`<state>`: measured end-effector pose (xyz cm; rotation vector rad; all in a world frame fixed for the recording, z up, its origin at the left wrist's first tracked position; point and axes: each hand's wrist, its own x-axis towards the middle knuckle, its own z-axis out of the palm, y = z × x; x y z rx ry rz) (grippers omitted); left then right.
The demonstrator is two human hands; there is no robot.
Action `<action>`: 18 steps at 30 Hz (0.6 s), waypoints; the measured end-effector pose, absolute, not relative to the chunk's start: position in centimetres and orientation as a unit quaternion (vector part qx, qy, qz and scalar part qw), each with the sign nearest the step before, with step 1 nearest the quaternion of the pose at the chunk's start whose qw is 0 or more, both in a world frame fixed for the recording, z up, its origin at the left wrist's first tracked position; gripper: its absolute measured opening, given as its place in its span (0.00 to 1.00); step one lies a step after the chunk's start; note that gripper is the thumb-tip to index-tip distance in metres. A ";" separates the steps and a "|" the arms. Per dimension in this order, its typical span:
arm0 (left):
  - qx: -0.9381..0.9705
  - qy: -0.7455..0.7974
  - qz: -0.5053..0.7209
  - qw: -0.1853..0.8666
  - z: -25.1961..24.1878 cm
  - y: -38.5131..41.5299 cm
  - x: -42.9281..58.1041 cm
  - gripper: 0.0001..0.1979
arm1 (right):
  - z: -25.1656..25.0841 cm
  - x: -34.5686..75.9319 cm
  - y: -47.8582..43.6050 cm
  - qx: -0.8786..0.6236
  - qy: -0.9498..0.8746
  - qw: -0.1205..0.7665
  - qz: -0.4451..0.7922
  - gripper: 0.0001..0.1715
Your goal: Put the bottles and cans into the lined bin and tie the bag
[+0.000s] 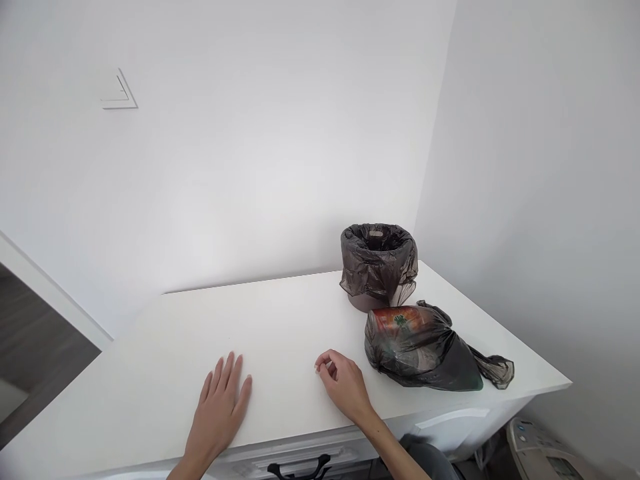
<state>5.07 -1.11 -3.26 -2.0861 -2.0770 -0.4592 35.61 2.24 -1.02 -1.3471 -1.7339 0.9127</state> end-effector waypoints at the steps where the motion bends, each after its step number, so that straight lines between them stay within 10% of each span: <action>1: -0.697 -0.698 -0.145 0.080 -3.0 -1.1 5.1 0.35 | -1.1 35.6 2.2 -0.526 -0.674 0.375 0.359 0.12; 18: -0.691 -0.702 -0.119 0.122 -2.7 -1.2 5.2 0.34 | -1.1 35.6 2.1 -0.533 -0.651 0.404 0.360 0.11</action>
